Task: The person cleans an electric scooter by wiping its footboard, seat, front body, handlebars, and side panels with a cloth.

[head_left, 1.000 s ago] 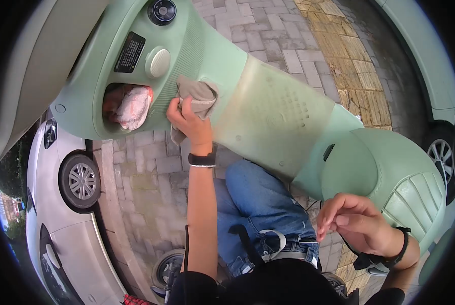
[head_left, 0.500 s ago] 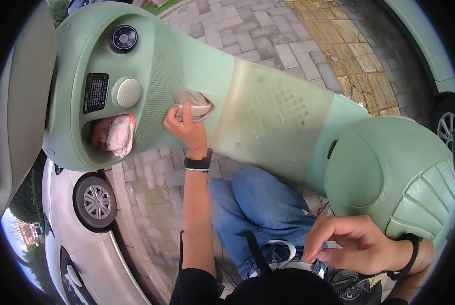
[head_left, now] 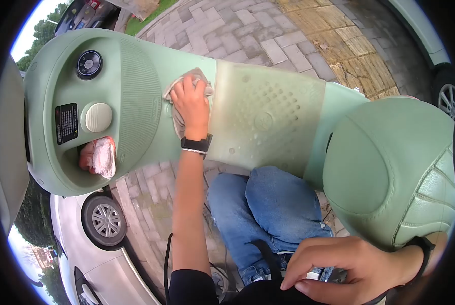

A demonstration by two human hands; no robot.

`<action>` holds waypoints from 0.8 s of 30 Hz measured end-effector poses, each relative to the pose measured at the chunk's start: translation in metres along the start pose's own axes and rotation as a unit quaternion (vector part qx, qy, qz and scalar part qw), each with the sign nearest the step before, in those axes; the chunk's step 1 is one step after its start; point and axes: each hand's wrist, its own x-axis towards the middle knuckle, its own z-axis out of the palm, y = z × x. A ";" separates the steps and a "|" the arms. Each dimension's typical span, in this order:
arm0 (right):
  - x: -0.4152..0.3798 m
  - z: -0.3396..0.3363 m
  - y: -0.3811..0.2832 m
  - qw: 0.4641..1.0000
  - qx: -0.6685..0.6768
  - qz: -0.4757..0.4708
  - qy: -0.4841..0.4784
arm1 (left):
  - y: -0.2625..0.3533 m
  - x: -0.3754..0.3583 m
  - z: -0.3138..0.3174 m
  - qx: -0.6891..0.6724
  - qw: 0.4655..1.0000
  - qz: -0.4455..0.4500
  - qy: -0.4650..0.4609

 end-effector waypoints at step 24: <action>-0.004 0.000 0.017 0.971 -0.172 -0.088 -0.141 | -0.032 0.126 -0.087 0.118 0.981 -0.056 0.143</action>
